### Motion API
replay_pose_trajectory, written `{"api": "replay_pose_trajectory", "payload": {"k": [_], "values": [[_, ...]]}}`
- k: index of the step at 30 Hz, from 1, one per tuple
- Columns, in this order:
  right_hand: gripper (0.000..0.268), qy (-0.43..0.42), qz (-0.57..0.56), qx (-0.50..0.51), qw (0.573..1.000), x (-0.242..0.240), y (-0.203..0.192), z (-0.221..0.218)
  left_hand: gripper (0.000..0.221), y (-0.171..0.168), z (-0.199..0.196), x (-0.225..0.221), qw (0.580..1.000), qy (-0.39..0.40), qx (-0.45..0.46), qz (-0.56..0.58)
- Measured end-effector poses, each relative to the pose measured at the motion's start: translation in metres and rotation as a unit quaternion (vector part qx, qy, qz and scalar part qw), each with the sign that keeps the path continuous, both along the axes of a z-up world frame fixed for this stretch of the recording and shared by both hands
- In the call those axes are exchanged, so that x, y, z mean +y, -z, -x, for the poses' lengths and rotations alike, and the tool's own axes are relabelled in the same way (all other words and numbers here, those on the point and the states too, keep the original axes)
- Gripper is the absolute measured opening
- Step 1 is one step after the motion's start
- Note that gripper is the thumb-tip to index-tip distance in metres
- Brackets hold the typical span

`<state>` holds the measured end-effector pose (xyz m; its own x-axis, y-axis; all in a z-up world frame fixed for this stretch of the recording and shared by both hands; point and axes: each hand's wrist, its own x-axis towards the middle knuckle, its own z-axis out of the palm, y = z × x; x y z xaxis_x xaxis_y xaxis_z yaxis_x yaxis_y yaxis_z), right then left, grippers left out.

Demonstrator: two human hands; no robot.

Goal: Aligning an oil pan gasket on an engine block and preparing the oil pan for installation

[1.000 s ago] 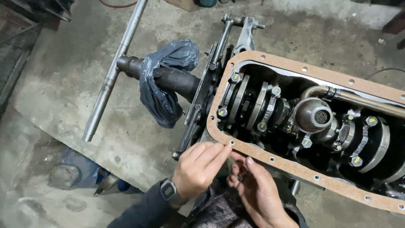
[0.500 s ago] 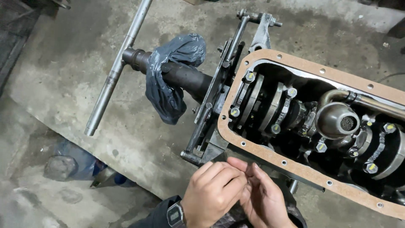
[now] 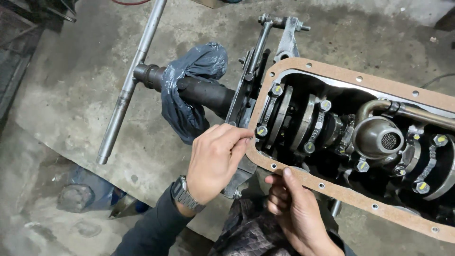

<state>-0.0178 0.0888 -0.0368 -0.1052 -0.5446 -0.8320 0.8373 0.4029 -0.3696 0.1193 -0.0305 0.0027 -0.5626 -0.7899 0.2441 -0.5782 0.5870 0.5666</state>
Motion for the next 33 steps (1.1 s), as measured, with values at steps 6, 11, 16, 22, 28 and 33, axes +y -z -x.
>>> {"api": "replay_pose_trajectory", "payload": {"k": [6, 11, 16, 22, 28, 33], "values": [[0.044, 0.003, -0.002, 0.018, 1.000, 0.001, 0.001, -0.001, 0.011, 0.003, 0.001, -0.006, 1.000, 0.005, -0.013, -0.026], [0.051, 0.005, -0.015, 0.012, 1.000, -0.006, -0.010, 0.002, 0.014, -0.003, 0.004, -0.013, 0.998, -0.003, -0.035, -0.055], [0.052, -0.015, -0.034, 0.002, 0.999, -0.006, -0.015, 0.006, 0.007, -0.011, 0.009, -0.025, 0.987, -0.042, -0.090, -0.125], [0.047, -0.020, 0.030, 0.002, 0.999, 0.002, 0.001, 0.007, 0.013, -0.014, 0.016, -0.046, 0.959, -0.061, -0.160, -0.225], [0.045, -0.039, 0.035, -0.007, 0.999, 0.002, 0.001, 0.011, 0.019, -0.027, 0.024, -0.052, 0.926, -0.082, -0.122, -0.348], [0.046, -0.053, 0.027, -0.025, 0.998, 0.001, 0.000, 0.016, 0.022, -0.018, 0.018, -0.047, 0.941, -0.087, -0.144, -0.294]]}}
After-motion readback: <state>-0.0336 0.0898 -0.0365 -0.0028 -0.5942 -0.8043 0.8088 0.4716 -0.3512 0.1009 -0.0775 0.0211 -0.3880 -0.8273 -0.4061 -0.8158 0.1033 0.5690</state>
